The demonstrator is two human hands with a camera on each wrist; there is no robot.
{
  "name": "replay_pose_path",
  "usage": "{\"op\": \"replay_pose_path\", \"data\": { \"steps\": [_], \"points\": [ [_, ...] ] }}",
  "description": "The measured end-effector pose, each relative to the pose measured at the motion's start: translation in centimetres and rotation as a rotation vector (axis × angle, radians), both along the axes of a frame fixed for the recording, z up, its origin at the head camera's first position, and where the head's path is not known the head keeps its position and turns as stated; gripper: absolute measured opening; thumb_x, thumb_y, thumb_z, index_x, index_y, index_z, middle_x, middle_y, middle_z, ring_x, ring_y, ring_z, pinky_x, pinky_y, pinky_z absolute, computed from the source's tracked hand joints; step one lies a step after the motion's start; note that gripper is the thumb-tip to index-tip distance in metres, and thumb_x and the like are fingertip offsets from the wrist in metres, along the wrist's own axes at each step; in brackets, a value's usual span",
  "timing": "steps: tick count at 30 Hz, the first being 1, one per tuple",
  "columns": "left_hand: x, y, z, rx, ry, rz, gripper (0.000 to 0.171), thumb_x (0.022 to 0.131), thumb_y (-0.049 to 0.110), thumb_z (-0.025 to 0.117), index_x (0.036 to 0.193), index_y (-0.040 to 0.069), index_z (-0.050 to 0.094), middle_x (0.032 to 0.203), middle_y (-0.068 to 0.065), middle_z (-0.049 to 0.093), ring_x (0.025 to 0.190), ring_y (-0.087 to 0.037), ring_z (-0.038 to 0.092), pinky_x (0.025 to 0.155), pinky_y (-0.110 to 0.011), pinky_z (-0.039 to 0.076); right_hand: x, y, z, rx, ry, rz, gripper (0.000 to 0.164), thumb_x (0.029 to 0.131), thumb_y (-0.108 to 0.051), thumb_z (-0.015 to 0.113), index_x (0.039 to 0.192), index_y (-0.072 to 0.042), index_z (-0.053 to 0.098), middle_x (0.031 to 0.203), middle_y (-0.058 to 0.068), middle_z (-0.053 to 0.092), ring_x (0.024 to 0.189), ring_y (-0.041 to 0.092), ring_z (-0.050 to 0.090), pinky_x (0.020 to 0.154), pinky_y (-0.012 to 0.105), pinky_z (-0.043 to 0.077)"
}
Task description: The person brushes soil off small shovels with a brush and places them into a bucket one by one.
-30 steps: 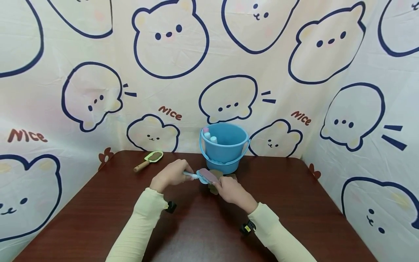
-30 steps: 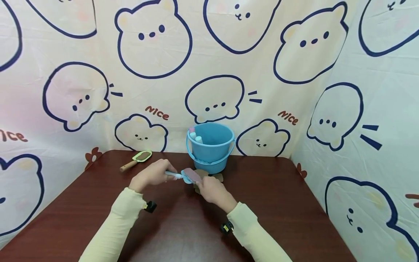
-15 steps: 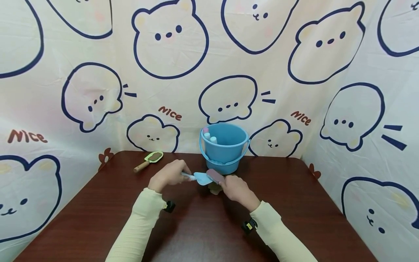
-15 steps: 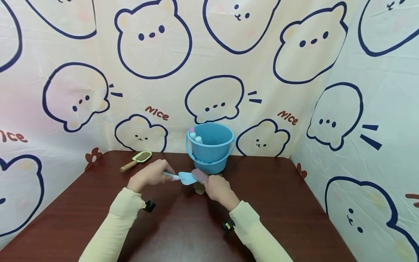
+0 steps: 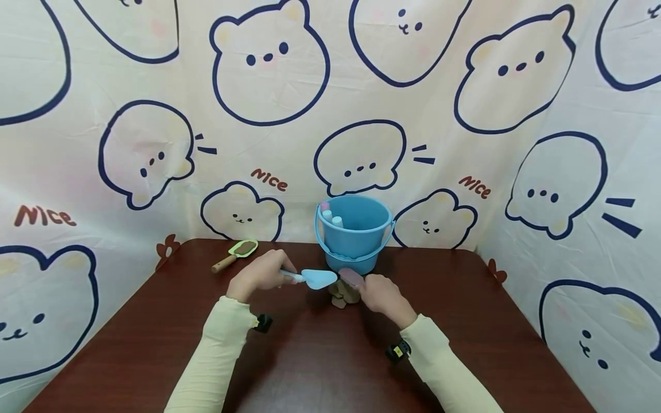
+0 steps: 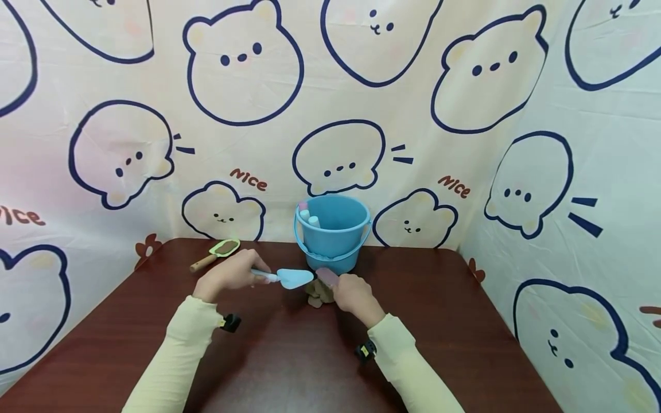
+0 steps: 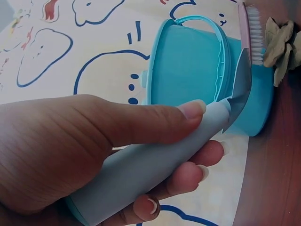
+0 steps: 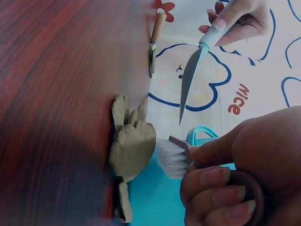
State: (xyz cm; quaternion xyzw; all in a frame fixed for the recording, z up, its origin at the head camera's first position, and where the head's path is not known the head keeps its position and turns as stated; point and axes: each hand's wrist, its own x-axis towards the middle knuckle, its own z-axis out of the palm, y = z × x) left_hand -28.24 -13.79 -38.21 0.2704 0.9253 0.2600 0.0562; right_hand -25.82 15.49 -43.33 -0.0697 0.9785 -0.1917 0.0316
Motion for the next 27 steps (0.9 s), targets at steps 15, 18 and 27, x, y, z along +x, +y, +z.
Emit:
{"op": "replay_pose_path", "data": {
  "steps": [15, 18, 27],
  "points": [
    [-0.1, 0.1, -0.2, 0.016, 0.017, -0.024, 0.008, 0.09, 0.009, 0.076, 0.095, 0.005, 0.082, 0.077, -0.001, 0.073, 0.062, -0.018, 0.064, 0.061, -0.03, 0.055, 0.6, -0.4, 1.0, -0.157, 0.044, 0.055, 0.04, 0.107, -0.03, 0.051, 0.074, -0.009, 0.057, 0.063, 0.004, 0.048, 0.053, 0.017, 0.046, 0.046, 0.029, 0.036],
    [-0.2, 0.5, -0.5, 0.012, 0.034, -0.03, 0.007, 0.09, 0.008, 0.076, 0.094, 0.005, 0.082, 0.074, -0.001, 0.072, 0.061, -0.019, 0.065, 0.059, -0.029, 0.053, 0.5, -0.5, 0.8, -0.217, 0.067, 0.102, 0.038, 0.108, -0.03, 0.05, 0.076, -0.009, 0.056, 0.063, 0.003, 0.048, 0.052, 0.017, 0.046, 0.046, 0.029, 0.036],
    [-0.3, 2.3, -1.1, 0.053, 0.108, -0.074, 0.011, 0.091, 0.011, 0.076, 0.099, 0.005, 0.081, 0.087, -0.003, 0.077, 0.068, -0.01, 0.064, 0.067, -0.029, 0.055, 0.7, -1.4, 0.6, -0.289, 0.097, 0.218, 0.035, 0.108, -0.031, 0.049, 0.081, -0.01, 0.055, 0.064, 0.003, 0.049, 0.052, 0.016, 0.047, 0.048, 0.029, 0.039]
  ]
}}
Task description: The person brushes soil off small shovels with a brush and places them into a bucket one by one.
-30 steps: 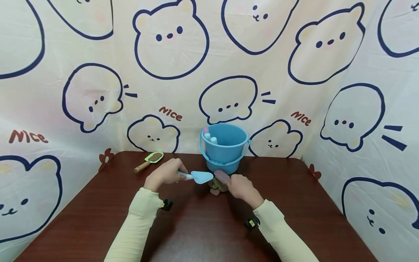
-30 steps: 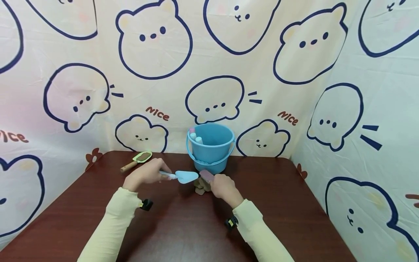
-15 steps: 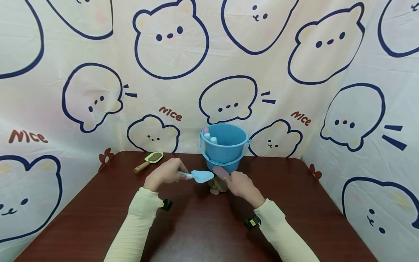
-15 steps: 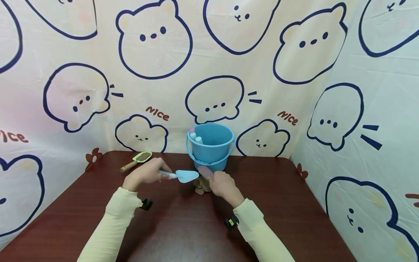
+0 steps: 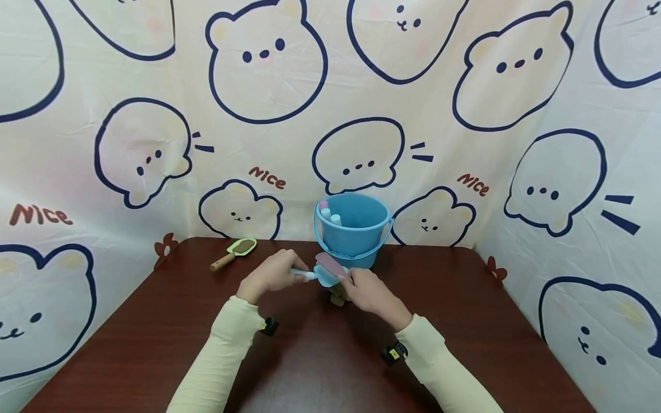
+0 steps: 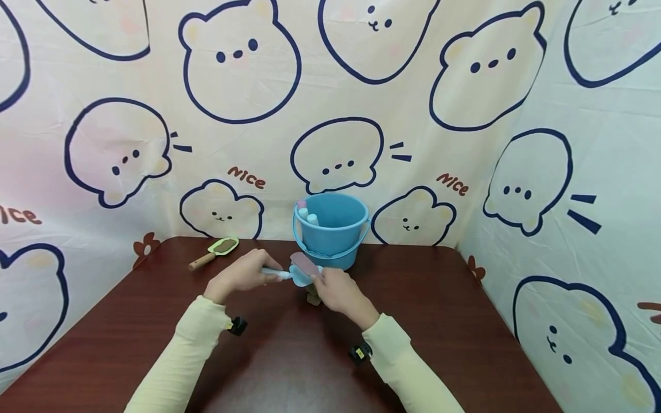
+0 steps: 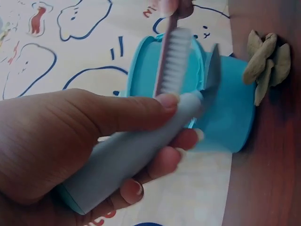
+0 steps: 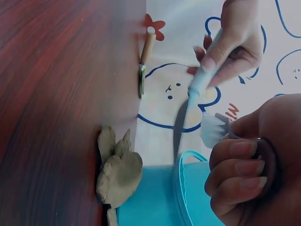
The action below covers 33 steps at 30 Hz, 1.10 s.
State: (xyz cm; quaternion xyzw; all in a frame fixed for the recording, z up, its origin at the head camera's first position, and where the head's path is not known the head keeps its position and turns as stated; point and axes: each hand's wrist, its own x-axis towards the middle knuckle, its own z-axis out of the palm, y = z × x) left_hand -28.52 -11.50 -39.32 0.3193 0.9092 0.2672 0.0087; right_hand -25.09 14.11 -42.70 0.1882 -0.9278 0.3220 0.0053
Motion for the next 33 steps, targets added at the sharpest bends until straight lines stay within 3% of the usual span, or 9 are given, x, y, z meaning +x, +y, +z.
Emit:
{"op": "replay_pose_path", "data": {
  "steps": [7, 17, 22, 33],
  "points": [
    [0.2, 0.8, -0.2, 0.039, 0.02, -0.003, 0.014, 0.092, 0.011, 0.075, 0.104, 0.005, 0.081, 0.093, -0.004, 0.077, 0.075, -0.01, 0.067, 0.076, -0.032, 0.059, 0.2, -0.7, -0.2, 0.01, -0.014, 0.002, 0.035, 0.108, -0.032, 0.048, 0.096, -0.002, 0.064, 0.065, 0.003, 0.052, 0.052, 0.015, 0.048, 0.047, 0.028, 0.04],
    [0.4, 0.5, 0.2, 0.036, 0.056, 0.022, 0.015, 0.092, 0.013, 0.076, 0.104, 0.005, 0.081, 0.094, -0.002, 0.077, 0.076, -0.009, 0.066, 0.075, -0.032, 0.058, 0.1, -0.7, -0.5, 0.042, 0.027, -0.031, 0.032, 0.107, -0.031, 0.051, 0.083, -0.012, 0.058, 0.062, 0.002, 0.05, 0.051, 0.014, 0.047, 0.045, 0.027, 0.039],
    [0.4, 0.4, 0.3, 0.024, 0.042, 0.024, 0.015, 0.093, 0.013, 0.075, 0.103, 0.004, 0.08, 0.097, -0.004, 0.077, 0.082, -0.013, 0.069, 0.076, -0.033, 0.058, -0.2, -0.2, -0.8, 0.074, 0.021, -0.068, 0.034, 0.107, -0.032, 0.053, 0.08, -0.012, 0.056, 0.062, 0.003, 0.049, 0.051, 0.015, 0.047, 0.045, 0.028, 0.038],
    [0.1, -0.3, 0.5, -0.002, 0.051, 0.093, 0.014, 0.091, 0.014, 0.077, 0.103, 0.008, 0.081, 0.095, 0.0, 0.077, 0.082, -0.013, 0.068, 0.079, -0.036, 0.057, -1.0, 1.2, -0.3, 0.121, 0.008, -0.128, 0.036, 0.107, -0.03, 0.052, 0.078, -0.009, 0.056, 0.063, 0.004, 0.049, 0.052, 0.017, 0.047, 0.046, 0.029, 0.038]
  ]
}}
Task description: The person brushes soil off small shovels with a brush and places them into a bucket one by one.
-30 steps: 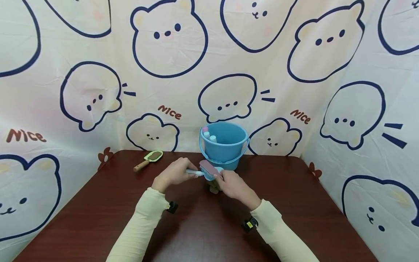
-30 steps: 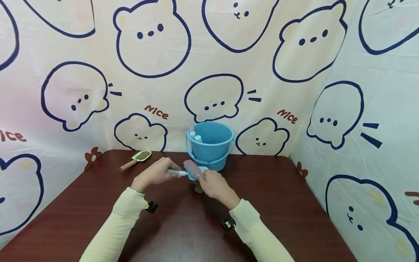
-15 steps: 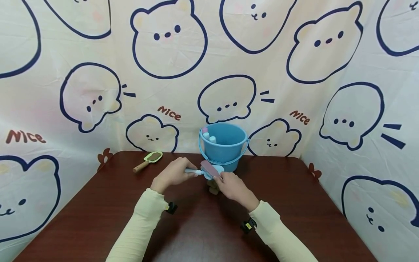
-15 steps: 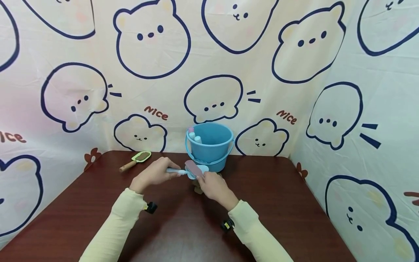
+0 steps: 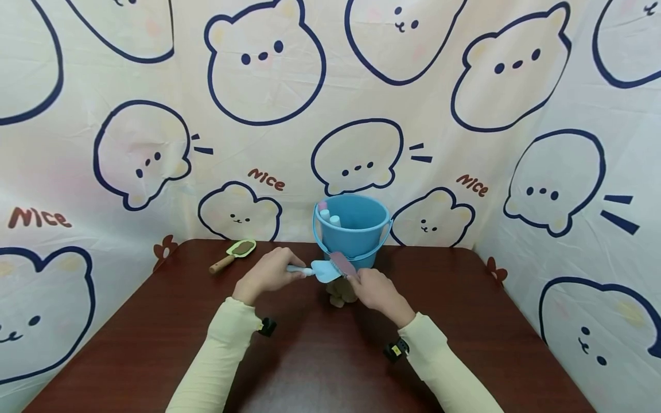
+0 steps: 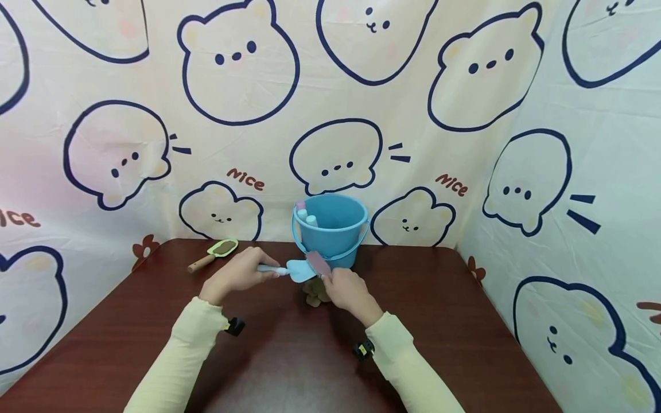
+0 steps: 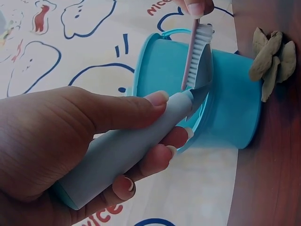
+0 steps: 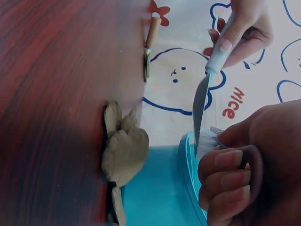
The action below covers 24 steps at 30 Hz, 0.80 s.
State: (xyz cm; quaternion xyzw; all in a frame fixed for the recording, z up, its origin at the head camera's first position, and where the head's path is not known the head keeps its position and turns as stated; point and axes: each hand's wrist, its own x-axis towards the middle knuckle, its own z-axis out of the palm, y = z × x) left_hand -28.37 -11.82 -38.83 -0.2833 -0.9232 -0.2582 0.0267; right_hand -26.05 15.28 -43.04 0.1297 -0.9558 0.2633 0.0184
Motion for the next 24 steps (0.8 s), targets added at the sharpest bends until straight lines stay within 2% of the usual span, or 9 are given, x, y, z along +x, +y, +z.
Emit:
{"op": "replay_pose_path", "data": {
  "steps": [6, 10, 24],
  "points": [
    [0.0, -0.5, 0.3, 0.005, 0.0, 0.03, 0.016, 0.091, 0.015, 0.078, 0.104, 0.007, 0.081, 0.099, -0.002, 0.077, 0.086, -0.014, 0.068, 0.083, -0.039, 0.058, -0.2, 0.5, 0.5, 0.022, 0.004, -0.018, 0.037, 0.108, -0.031, 0.049, 0.079, -0.009, 0.056, 0.066, 0.005, 0.05, 0.054, 0.018, 0.049, 0.048, 0.031, 0.039],
    [0.1, -0.8, 0.5, 0.006, -0.015, 0.024, 0.016, 0.091, 0.015, 0.077, 0.104, 0.007, 0.081, 0.098, -0.002, 0.077, 0.084, -0.014, 0.069, 0.083, -0.04, 0.058, -0.3, 0.9, 0.3, 0.043, -0.026, -0.028, 0.039, 0.109, -0.032, 0.047, 0.079, -0.009, 0.056, 0.067, 0.005, 0.05, 0.055, 0.019, 0.049, 0.049, 0.032, 0.04],
    [0.1, -1.9, 1.2, 0.059, -0.057, -0.004, 0.016, 0.092, 0.012, 0.075, 0.105, 0.004, 0.08, 0.091, -0.003, 0.076, 0.071, -0.014, 0.064, 0.07, -0.032, 0.056, -0.7, 1.4, 0.5, 0.072, -0.089, -0.061, 0.044, 0.111, -0.029, 0.037, 0.078, -0.007, 0.057, 0.067, 0.007, 0.05, 0.054, 0.019, 0.047, 0.047, 0.032, 0.039]
  ]
}}
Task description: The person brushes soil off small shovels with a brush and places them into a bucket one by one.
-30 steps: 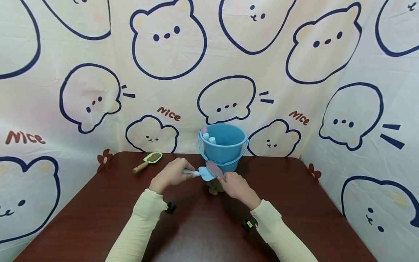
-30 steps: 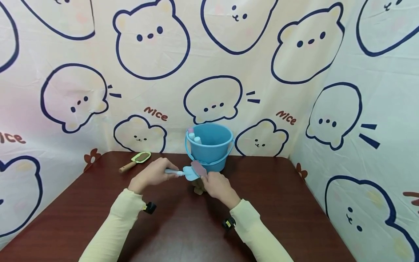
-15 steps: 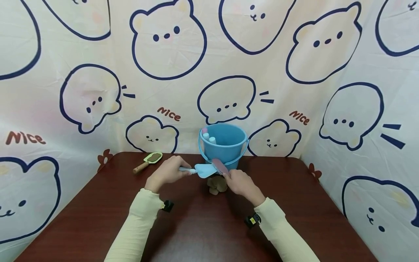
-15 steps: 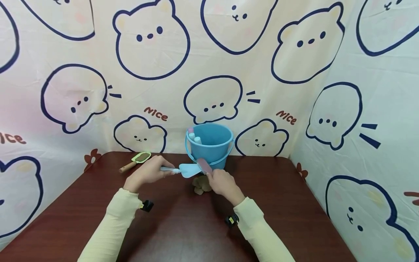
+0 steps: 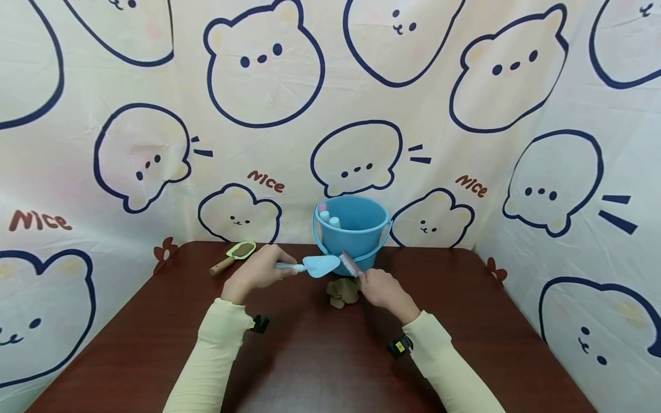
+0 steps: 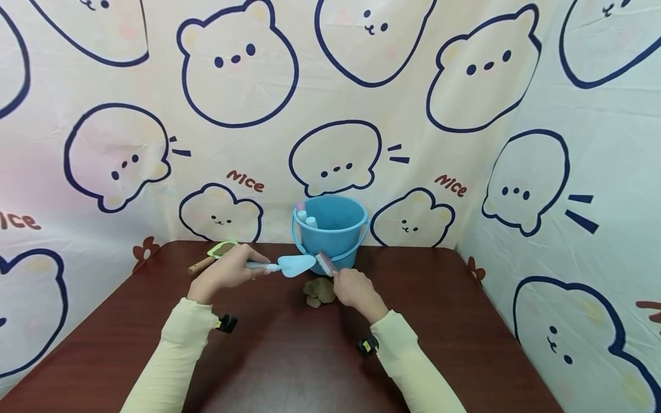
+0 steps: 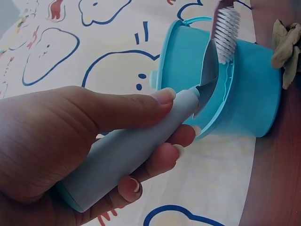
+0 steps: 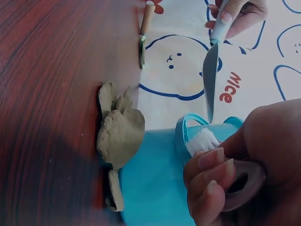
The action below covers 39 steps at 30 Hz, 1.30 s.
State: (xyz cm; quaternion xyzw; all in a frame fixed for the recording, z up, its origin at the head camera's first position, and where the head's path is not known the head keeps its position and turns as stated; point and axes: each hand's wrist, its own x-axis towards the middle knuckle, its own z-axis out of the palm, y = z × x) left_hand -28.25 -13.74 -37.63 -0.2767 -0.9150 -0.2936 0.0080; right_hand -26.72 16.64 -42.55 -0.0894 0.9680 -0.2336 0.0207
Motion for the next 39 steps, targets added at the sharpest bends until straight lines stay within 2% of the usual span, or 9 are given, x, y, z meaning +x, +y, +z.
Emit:
{"op": "replay_pose_path", "data": {
  "steps": [7, 11, 15, 19, 22, 26, 31, 35, 39],
  "points": [
    [0.2, -0.3, 0.2, 0.026, -0.005, 0.006, 0.017, 0.093, 0.013, 0.075, 0.106, 0.004, 0.08, 0.084, -0.002, 0.074, 0.067, -0.015, 0.061, 0.066, -0.031, 0.054, 0.0, -0.1, 0.0, -0.001, 0.0, -0.003, 0.045, 0.111, -0.029, 0.036, 0.075, -0.008, 0.055, 0.064, 0.005, 0.048, 0.052, 0.019, 0.046, 0.047, 0.031, 0.038],
    [0.2, -0.4, 0.3, 0.04, -0.007, -0.008, 0.016, 0.093, 0.012, 0.074, 0.106, 0.004, 0.08, 0.078, 0.0, 0.071, 0.065, -0.015, 0.059, 0.064, -0.031, 0.053, -0.1, -0.4, -0.1, -0.002, 0.015, 0.021, 0.047, 0.111, -0.028, 0.036, 0.072, -0.009, 0.054, 0.061, 0.004, 0.046, 0.051, 0.018, 0.045, 0.047, 0.031, 0.038],
    [0.1, -0.4, 0.2, 0.057, 0.0, -0.027, 0.016, 0.093, 0.012, 0.074, 0.106, 0.003, 0.08, 0.08, -0.001, 0.072, 0.065, -0.015, 0.059, 0.064, -0.031, 0.052, -0.2, -0.7, -0.5, -0.001, 0.033, 0.057, 0.051, 0.111, -0.027, 0.036, 0.065, -0.012, 0.05, 0.055, 0.001, 0.041, 0.047, 0.016, 0.042, 0.046, 0.03, 0.036],
    [0.1, -0.2, 0.1, 0.067, 0.004, -0.047, 0.017, 0.093, 0.012, 0.074, 0.106, 0.002, 0.079, 0.084, -0.002, 0.074, 0.065, -0.014, 0.059, 0.062, -0.031, 0.052, -0.1, -0.9, -1.0, -0.057, 0.038, 0.124, 0.055, 0.112, -0.025, 0.034, 0.061, -0.01, 0.05, 0.049, -0.001, 0.04, 0.042, 0.015, 0.042, 0.044, 0.03, 0.038],
    [0.0, 0.0, 0.0, 0.062, 0.008, -0.064, 0.018, 0.094, 0.012, 0.074, 0.107, 0.002, 0.079, 0.085, -0.003, 0.074, 0.065, -0.015, 0.059, 0.061, -0.031, 0.052, -0.1, -1.2, -1.4, -0.143, 0.02, 0.179, 0.057, 0.112, -0.023, 0.034, 0.065, 0.0, 0.058, 0.048, 0.001, 0.045, 0.04, 0.015, 0.045, 0.043, 0.031, 0.043],
    [-0.1, 0.4, -0.3, 0.062, 0.002, -0.061, 0.017, 0.093, 0.013, 0.074, 0.107, 0.003, 0.079, 0.086, -0.004, 0.074, 0.067, -0.017, 0.059, 0.063, -0.031, 0.052, -0.2, -1.6, -2.3, -0.276, -0.063, 0.222, 0.055, 0.112, -0.023, 0.033, 0.08, 0.009, 0.064, 0.052, 0.002, 0.049, 0.04, 0.015, 0.047, 0.042, 0.031, 0.046],
    [-0.3, 1.0, -0.7, 0.06, 0.013, -0.065, 0.018, 0.093, 0.014, 0.074, 0.108, 0.005, 0.08, 0.085, -0.003, 0.074, 0.068, -0.018, 0.06, 0.063, -0.031, 0.052, -0.5, -2.1, -3.3, -0.434, -0.199, 0.279, 0.055, 0.112, -0.027, 0.032, 0.087, 0.011, 0.063, 0.056, 0.002, 0.05, 0.041, 0.014, 0.045, 0.042, 0.028, 0.045],
    [-0.4, 1.4, -0.9, 0.066, 0.029, -0.074, 0.017, 0.093, 0.012, 0.075, 0.108, 0.005, 0.079, 0.082, 0.0, 0.072, 0.068, -0.02, 0.06, 0.061, -0.03, 0.051, -0.6, -2.3, -3.4, -0.559, -0.32, 0.336, 0.054, 0.111, -0.029, 0.031, 0.091, 0.013, 0.06, 0.058, 0.001, 0.049, 0.043, 0.012, 0.044, 0.042, 0.026, 0.043],
    [-0.3, 1.6, -1.0, 0.076, 0.025, -0.084, 0.017, 0.093, 0.01, 0.074, 0.108, 0.004, 0.079, 0.079, 0.001, 0.07, 0.065, -0.018, 0.058, 0.059, -0.029, 0.049, -0.5, -2.3, -3.1, -0.651, -0.396, 0.382, 0.053, 0.111, -0.029, 0.031, 0.098, 0.017, 0.053, 0.06, 0.0, 0.048, 0.044, 0.012, 0.044, 0.042, 0.025, 0.041]
  ]
}}
